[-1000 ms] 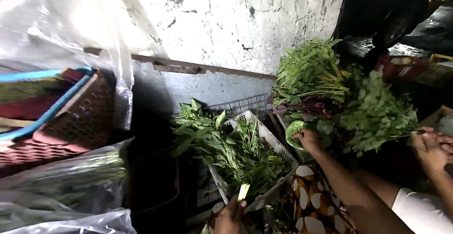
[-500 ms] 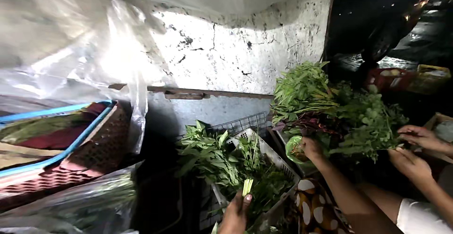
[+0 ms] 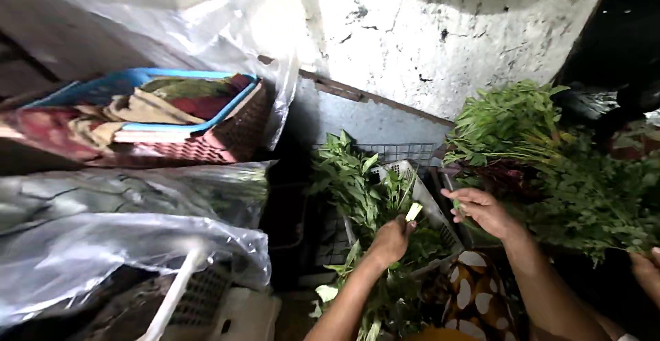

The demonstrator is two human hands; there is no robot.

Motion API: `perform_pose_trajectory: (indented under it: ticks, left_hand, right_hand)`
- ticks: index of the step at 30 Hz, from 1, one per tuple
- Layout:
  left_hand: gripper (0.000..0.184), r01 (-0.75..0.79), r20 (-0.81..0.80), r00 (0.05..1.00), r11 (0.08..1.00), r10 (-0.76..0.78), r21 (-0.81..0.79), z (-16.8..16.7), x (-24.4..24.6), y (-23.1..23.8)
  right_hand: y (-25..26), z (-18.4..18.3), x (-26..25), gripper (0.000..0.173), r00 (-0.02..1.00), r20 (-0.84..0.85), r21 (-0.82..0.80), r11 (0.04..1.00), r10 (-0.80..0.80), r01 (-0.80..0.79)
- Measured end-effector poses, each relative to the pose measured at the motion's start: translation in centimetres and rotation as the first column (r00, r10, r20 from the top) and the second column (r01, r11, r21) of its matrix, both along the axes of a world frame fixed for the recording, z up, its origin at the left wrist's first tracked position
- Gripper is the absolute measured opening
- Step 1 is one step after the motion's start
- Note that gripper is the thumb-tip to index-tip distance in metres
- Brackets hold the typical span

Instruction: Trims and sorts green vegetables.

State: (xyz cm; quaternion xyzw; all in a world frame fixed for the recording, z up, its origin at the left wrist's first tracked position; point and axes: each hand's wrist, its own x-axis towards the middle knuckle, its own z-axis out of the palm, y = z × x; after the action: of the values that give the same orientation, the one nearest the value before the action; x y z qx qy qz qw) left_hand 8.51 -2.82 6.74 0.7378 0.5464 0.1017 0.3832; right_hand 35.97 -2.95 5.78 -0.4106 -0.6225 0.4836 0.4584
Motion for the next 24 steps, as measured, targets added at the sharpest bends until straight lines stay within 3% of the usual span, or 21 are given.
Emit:
perform_pose_trajectory:
  ticks: [3,5,7,8,10,13,14,16,17,18,19,20,21,22,23,24]
  left_hand:
    - [0.046,0.078,-0.065,0.995,0.997,-0.079,-0.025,-0.6,1.0,-1.2]
    - [0.041,0.115,-0.028,0.993,0.993,-0.115,0.008,-1.1,1.3,-2.4]
    - [0.035,0.074,0.065,0.995,0.996,-0.077,0.047,-1.3,0.9,-3.2]
    - [0.035,0.007,0.116,0.993,0.998,-0.014,0.058,-1.2,0.5,-3.3]
    - [0.039,-0.164,0.189,0.97,0.985,0.151,0.056,-1.4,-0.6,-2.3]
    - [0.043,-0.348,0.291,0.887,0.933,0.359,-0.088,-2.9,-2.4,-0.1]
    - [0.041,-0.387,0.358,0.834,0.907,0.42,-0.165,-3.5,-2.9,0.2]
    - [0.031,-0.411,0.561,0.665,0.869,0.493,-0.276,-3.8,-3.0,-0.3]
    - [0.027,-0.37,0.643,0.611,0.885,0.462,-0.283,-3.6,-2.8,-0.9]
    - [0.025,-0.284,0.687,0.617,0.923,0.384,-0.261,-3.4,-2.4,-1.8]
    - [0.026,-0.163,0.687,0.673,0.961,0.273,-0.222,-3.2,-1.9,-2.6]
    - [0.028,-0.04,0.652,0.74,0.979,0.163,-0.2,-3.2,-1.2,-3.2]
    - [0.029,0.055,0.593,0.802,0.978,0.078,-0.202,-3.2,-0.4,-3.6]
    - [0.028,0.101,0.535,0.844,0.97,0.033,-0.22,-3.4,0.2,-3.6]
    - [0.025,0.091,0.495,0.868,0.968,0.037,-0.232,-3.8,0.7,-3.3]
    - [0.023,0.035,0.51,0.856,0.977,0.08,-0.212,-4.2,0.7,-2.7]
  right_hand:
    - [-0.3,1.5,-3.8,0.051,0.905,0.39,-0.063,0.985,0.173,-0.161]
    - [-0.1,0.9,-5.6,0.066,0.81,0.512,-0.167,0.958,0.286,-0.233]
    - [-0.7,-0.7,-7.2,0.06,0.895,0.347,-0.217,0.953,0.28,-0.214]
    - [-1.4,-1.8,-8.1,0.059,0.947,0.223,-0.221,0.958,0.23,-0.18]
    - [-3.4,-3.1,-9.9,0.056,0.969,0.158,-0.207,0.966,0.192,-0.158]
    - [-6.8,-3.3,-10.7,0.034,0.89,0.081,-0.005,0.893,0.448,-0.449]
    - [-7.4,-3.1,-10.6,0.042,0.88,-0.04,0.056,0.88,0.474,-0.471]
    - [-6.8,-2.5,-10.3,0.076,0.913,-0.274,0.032,0.952,0.301,-0.304]
    - [-5.5,-2.6,-9.7,0.095,0.926,-0.318,-0.022,0.975,0.203,-0.221]
    - [-4.0,-3.2,-8.8,0.105,0.937,-0.327,-0.063,0.986,0.125,-0.154]
    - [-2.8,-3.9,-7.9,0.101,0.948,-0.307,-0.062,0.992,0.083,-0.107]
    - [-2.0,-4.2,-7.2,0.088,0.969,-0.235,0.003,0.997,0.073,-0.074]
    - [-1.7,-4.0,-7.0,0.064,0.992,-0.101,0.125,0.99,0.072,-0.059]
    - [-1.9,-3.2,-7.4,0.036,0.997,0.07,0.251,0.966,0.041,-0.058]
    - [-2.8,-2.2,-8.2,0.02,0.976,0.219,0.358,0.928,0.022,-0.101]
    - [-4.1,-1.2,-9.3,0.019,0.948,0.314,0.426,0.883,0.059,-0.196]
